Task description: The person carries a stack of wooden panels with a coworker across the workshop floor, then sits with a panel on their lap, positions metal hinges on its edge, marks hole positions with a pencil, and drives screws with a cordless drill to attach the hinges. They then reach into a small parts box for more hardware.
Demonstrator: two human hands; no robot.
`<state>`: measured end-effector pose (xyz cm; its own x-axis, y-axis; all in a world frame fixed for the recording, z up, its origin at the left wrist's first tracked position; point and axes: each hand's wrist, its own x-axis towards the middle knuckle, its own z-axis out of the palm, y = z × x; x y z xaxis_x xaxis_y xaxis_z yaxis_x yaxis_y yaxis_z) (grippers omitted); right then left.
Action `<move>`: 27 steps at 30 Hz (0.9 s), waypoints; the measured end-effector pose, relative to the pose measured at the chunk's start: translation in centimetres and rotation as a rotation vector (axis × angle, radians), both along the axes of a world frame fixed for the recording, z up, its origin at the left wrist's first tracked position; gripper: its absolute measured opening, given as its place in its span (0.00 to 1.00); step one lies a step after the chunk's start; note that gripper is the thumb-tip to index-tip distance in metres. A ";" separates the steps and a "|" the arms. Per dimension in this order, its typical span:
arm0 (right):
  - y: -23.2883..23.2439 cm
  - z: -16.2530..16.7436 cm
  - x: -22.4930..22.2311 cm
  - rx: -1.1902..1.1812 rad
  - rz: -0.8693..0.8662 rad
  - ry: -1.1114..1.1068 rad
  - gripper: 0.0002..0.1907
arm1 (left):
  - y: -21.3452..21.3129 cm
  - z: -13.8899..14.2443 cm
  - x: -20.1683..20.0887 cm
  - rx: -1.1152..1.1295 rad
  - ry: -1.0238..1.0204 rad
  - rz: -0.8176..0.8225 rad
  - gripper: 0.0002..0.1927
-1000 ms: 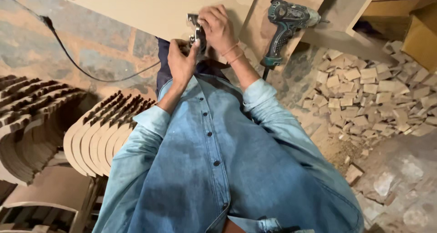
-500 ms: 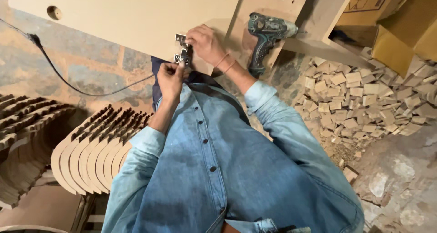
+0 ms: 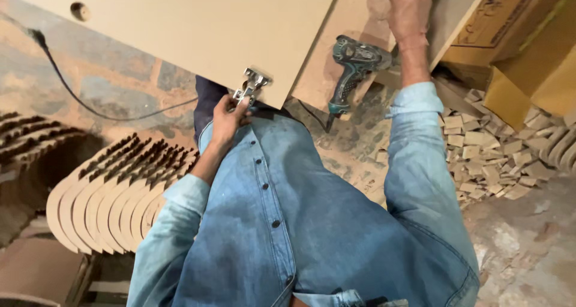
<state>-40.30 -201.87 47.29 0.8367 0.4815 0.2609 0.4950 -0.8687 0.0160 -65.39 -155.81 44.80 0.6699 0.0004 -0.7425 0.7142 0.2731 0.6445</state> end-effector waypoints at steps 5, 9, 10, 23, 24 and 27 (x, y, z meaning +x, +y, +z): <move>3.3 2.0 -3.3 -0.001 -0.120 0.092 0.07 | -0.3 -1.6 -0.2 -0.004 -0.071 0.084 0.16; 7.7 4.5 -6.1 -0.087 -0.036 0.020 0.10 | 0.3 -3.6 -1.9 -0.039 -0.036 0.121 0.14; 9.0 5.0 -6.4 -0.101 0.011 0.016 0.09 | 0.3 -4.0 -2.1 -0.083 -0.024 0.123 0.14; 25.3 1.7 -7.4 -0.063 0.398 0.289 0.04 | -0.2 -2.8 -1.9 -0.102 -0.024 -0.053 0.17; 25.8 1.9 -7.3 -0.059 0.386 0.314 0.04 | -0.2 -3.2 -1.7 -0.076 -0.023 -0.056 0.17; 25.6 3.6 -7.3 0.089 0.345 0.167 0.07 | -0.2 -4.2 -2.1 -0.089 -0.009 -0.083 0.17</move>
